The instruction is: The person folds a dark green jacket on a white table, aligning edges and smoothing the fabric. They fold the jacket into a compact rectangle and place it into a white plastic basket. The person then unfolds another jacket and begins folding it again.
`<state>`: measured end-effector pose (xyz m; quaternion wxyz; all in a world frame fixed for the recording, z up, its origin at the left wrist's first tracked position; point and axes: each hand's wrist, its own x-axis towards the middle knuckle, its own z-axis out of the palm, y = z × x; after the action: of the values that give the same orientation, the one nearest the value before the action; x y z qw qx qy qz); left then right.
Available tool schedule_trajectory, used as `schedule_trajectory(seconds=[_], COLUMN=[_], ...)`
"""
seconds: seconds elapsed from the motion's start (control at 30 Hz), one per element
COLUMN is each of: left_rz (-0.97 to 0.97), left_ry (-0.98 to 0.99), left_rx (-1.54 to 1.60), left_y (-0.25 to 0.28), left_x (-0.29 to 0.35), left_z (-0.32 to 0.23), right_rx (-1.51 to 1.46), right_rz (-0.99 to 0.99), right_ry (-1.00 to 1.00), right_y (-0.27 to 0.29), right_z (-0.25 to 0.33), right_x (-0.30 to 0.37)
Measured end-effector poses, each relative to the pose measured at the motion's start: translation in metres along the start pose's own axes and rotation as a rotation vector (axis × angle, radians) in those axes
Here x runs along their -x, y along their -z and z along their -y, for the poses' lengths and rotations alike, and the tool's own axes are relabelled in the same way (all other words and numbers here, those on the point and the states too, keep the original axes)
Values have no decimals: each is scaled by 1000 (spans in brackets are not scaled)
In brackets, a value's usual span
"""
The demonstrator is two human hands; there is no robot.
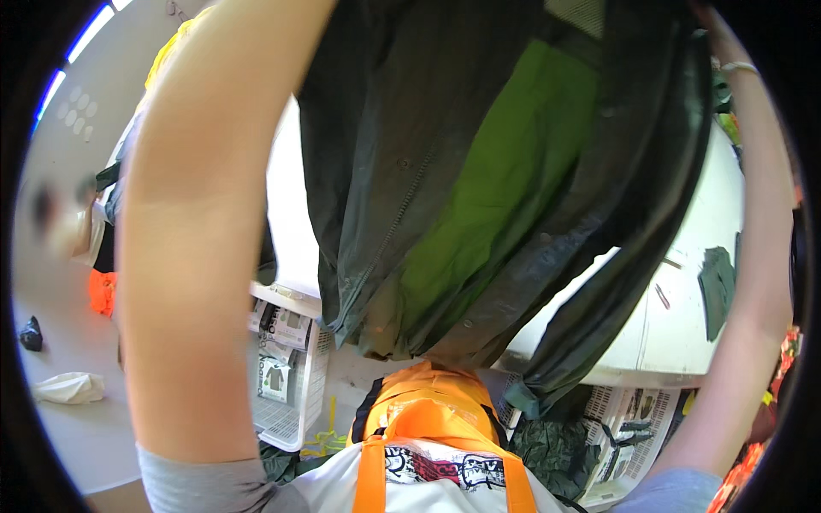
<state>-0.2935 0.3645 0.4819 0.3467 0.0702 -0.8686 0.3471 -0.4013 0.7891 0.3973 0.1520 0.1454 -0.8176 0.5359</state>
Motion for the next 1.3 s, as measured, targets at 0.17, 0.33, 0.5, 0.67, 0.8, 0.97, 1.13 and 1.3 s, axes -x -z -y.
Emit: schedule_trajectory(seconds=[0.17, 0.33, 0.5, 0.67, 0.8, 0.97, 1.13, 1.3], left_rz=[-217, 349, 757, 859, 746, 590, 498, 615], left_ry=[197, 222, 266, 100, 78, 98, 101, 390], left_rx=[823, 940, 1005, 860, 819, 803, 955, 940], left_y=[-179, -180, -110, -95, -142, -222, -272, -229], left_x=[114, 408, 539, 581, 563, 528, 504, 521], left_z=[-177, -121, -119, -158, -159, -154, -142, -123], right_rx=[-110, 231, 200, 571, 789, 926, 1112, 877], right_rz=[167, 514, 447, 490, 375, 323, 113, 171], right_ry=[-216, -118, -483, -466, -339, -204, -150, -326], right_y=[-97, -193, -186, -248, -236, -170, -181, -216], right_z=[-202, -153, -117, -118, -166, -243, -230, -165], right_x=[-47, 282, 474, 532, 506, 445, 402, 451])
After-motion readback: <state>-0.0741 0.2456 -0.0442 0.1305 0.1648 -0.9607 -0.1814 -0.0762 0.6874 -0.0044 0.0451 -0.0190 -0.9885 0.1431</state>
